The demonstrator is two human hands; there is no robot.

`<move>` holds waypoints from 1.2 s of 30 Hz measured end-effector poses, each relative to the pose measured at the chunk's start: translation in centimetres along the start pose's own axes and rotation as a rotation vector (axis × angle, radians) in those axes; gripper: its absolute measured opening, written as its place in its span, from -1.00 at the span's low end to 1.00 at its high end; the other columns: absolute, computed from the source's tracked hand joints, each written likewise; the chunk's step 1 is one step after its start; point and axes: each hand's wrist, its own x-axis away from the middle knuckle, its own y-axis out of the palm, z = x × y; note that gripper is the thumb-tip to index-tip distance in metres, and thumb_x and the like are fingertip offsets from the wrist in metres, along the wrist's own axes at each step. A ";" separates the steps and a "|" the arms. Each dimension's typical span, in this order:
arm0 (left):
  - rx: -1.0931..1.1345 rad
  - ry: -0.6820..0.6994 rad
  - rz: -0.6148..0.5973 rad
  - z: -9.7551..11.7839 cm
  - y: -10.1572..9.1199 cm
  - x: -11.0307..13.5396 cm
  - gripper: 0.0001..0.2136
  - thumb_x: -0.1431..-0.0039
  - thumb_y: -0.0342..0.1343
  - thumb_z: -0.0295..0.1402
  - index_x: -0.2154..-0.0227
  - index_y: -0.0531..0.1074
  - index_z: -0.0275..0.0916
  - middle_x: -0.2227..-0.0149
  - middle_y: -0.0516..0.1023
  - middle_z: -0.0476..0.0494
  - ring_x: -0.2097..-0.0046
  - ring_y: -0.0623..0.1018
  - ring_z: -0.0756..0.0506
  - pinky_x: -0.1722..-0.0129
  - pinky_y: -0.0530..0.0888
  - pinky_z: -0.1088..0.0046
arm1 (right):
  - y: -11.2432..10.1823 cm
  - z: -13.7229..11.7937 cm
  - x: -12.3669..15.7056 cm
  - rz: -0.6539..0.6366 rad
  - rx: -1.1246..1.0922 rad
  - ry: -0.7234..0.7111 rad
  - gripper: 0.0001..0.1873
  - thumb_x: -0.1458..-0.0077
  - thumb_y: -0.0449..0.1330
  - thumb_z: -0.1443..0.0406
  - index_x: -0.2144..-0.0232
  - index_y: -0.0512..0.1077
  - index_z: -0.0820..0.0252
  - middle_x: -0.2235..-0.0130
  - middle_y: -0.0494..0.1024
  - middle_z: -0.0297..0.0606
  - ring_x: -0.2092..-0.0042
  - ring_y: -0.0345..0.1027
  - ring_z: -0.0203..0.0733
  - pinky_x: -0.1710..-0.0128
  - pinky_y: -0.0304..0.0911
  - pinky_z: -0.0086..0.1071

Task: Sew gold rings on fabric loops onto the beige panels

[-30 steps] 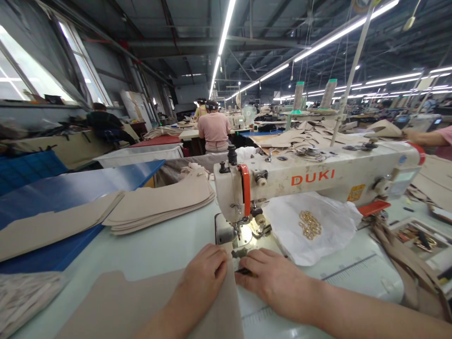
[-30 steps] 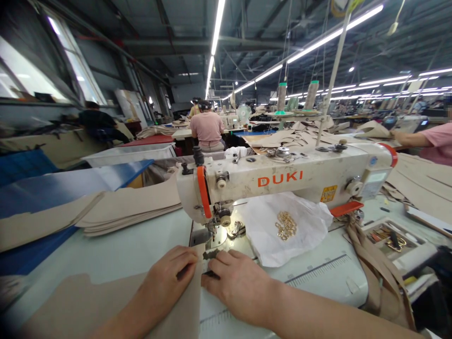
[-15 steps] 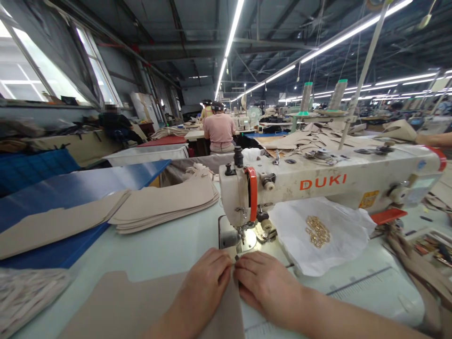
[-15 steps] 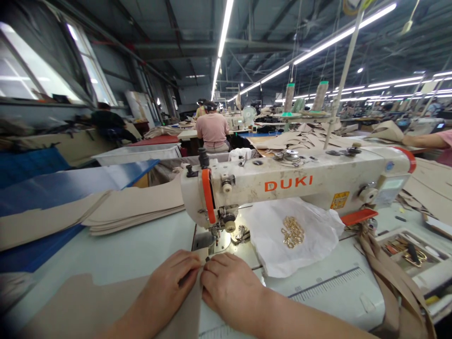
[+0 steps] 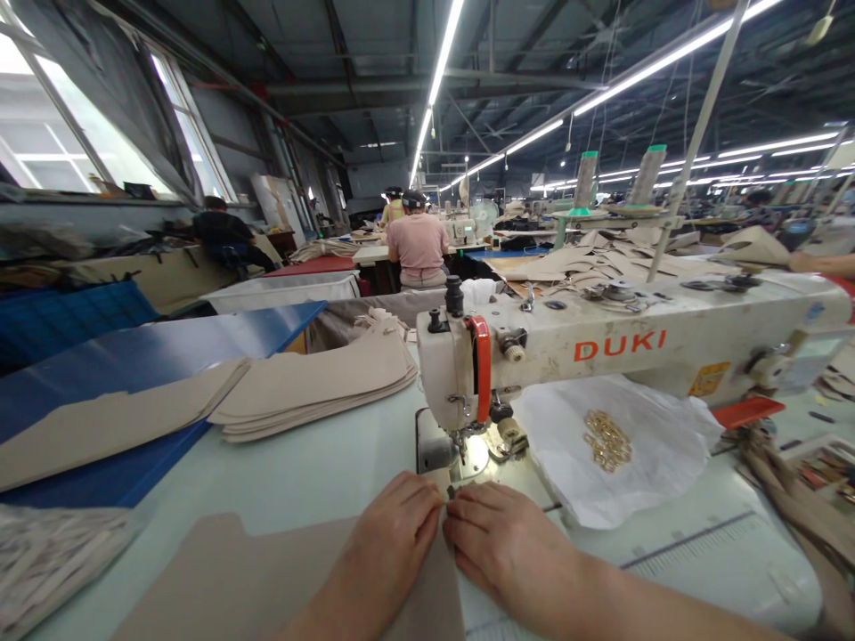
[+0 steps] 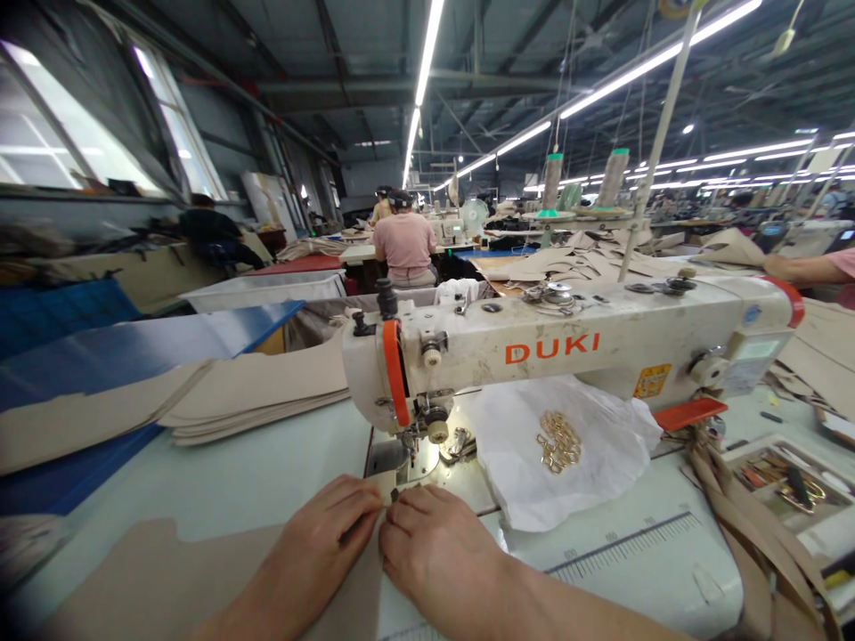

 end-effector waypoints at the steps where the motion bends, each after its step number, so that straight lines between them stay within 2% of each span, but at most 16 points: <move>1: 0.000 0.003 0.007 0.0 0.0 0.0 -0.81 -0.16 -0.03 -0.61 0.44 0.39 -0.24 0.42 0.51 -0.06 0.34 0.50 -0.09 0.34 0.48 0.40 | 0.2 0.0 0.1 0.014 0.007 -0.020 -0.93 -0.22 0.13 0.38 0.26 0.41 0.29 0.22 0.52 -0.21 0.15 0.32 -0.16 0.03 0.24 -0.32; 5: -0.012 0.024 0.038 0.0 0.1 0.1 -0.80 -0.18 -0.06 -0.62 0.43 0.38 -0.23 0.42 0.51 -0.06 0.34 0.50 -0.09 0.35 0.48 0.40 | 0.6 0.1 0.5 0.043 0.024 -0.080 -0.98 -0.19 0.17 0.40 0.31 0.39 0.29 0.22 0.51 -0.23 0.17 0.30 -0.18 0.08 0.25 -0.33; 14: -0.043 0.062 0.077 0.2 0.0 0.1 -0.77 -0.28 -0.13 -0.55 0.40 0.38 -0.22 0.41 0.52 -0.05 0.34 0.51 -0.08 0.34 0.49 0.41 | 0.1 0.0 0.5 0.022 0.030 -0.082 -0.95 -0.19 0.18 0.38 0.34 0.39 0.27 0.25 0.49 -0.24 0.21 0.28 -0.17 0.15 0.25 -0.32; 36: -0.062 0.067 0.005 0.0 0.3 -0.2 -0.77 -0.31 -0.15 -0.51 0.41 0.36 -0.25 0.40 0.49 -0.09 0.33 0.47 -0.11 0.33 0.49 0.35 | 0.0 -0.1 0.6 0.027 0.017 -0.064 -0.95 -0.17 0.20 0.38 0.34 0.39 0.28 0.25 0.49 -0.25 0.19 0.26 -0.17 0.12 0.22 -0.32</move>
